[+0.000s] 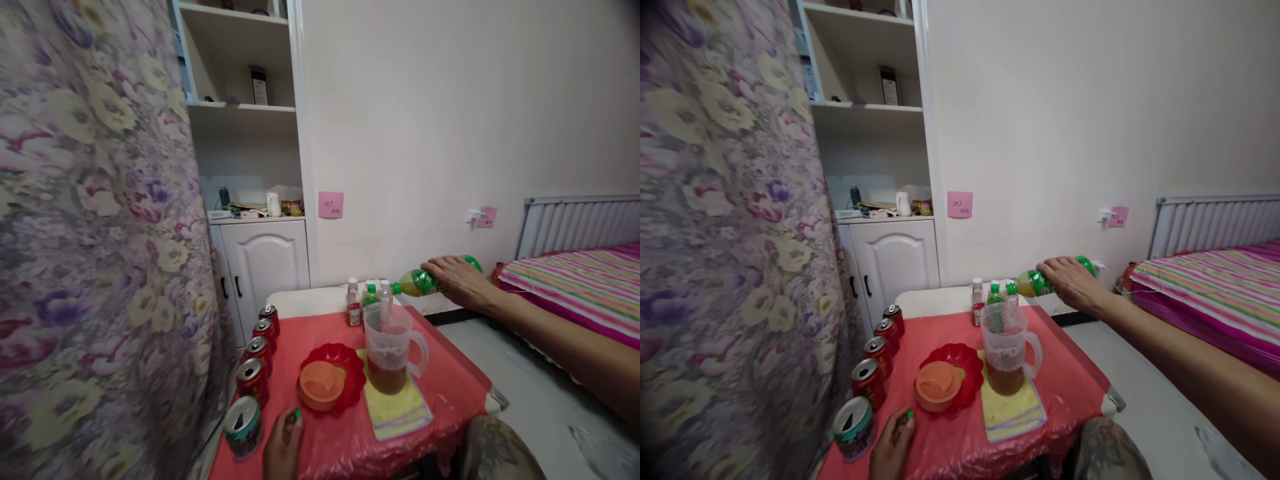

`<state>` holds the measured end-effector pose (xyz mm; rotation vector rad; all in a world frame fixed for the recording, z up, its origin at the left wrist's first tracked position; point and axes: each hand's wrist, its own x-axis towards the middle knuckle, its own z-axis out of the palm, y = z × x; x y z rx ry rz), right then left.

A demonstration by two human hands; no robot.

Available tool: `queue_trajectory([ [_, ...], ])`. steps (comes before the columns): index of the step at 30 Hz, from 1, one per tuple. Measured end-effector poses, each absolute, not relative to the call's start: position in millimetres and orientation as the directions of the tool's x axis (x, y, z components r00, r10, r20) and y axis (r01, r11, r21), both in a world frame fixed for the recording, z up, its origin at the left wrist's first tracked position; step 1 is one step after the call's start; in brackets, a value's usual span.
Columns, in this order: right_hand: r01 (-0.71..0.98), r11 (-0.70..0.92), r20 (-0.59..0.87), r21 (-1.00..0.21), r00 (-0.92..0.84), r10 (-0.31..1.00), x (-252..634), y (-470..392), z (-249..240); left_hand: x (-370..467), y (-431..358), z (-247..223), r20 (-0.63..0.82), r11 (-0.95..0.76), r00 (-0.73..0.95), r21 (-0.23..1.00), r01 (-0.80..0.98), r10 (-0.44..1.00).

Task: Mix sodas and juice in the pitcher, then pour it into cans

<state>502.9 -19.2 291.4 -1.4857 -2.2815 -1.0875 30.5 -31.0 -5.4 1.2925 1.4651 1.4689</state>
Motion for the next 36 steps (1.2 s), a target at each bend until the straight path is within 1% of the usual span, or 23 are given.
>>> queue_trajectory([
  [18, 0.835, 0.245, 0.512, 0.492, -0.506, 0.694, 500.2, -16.3, 285.9, 33.1, -33.3, 2.3, 0.152, -0.114, -0.275, 0.982, 0.149, 0.949],
  [24, 0.827, 0.260, 0.500, 0.498, -0.519, 0.693, 496.6, -15.7, 286.3, 41.1, -32.1, -5.9, 0.196, -0.159, -0.360, 0.979, 0.130, 0.912],
  [30, 0.831, 0.272, 0.502, 0.486, -0.520, 0.691, 490.1, -17.9, 291.0, 42.6, -31.6, -7.5, 0.179, -0.135, -0.361, 0.980, 0.144, 0.915],
  [34, 0.817, 0.287, 0.491, 0.500, -0.541, 0.683, 490.3, -18.4, 293.6, 40.5, -32.3, -3.5, 0.219, -0.164, -0.366, 0.971, 0.176, 0.904],
  [36, 0.807, 0.295, 0.480, 0.511, -0.553, 0.682, 490.7, -18.5, 294.9, 38.5, -32.0, -2.3, 0.205, -0.151, -0.334, 0.972, 0.181, 0.920],
])
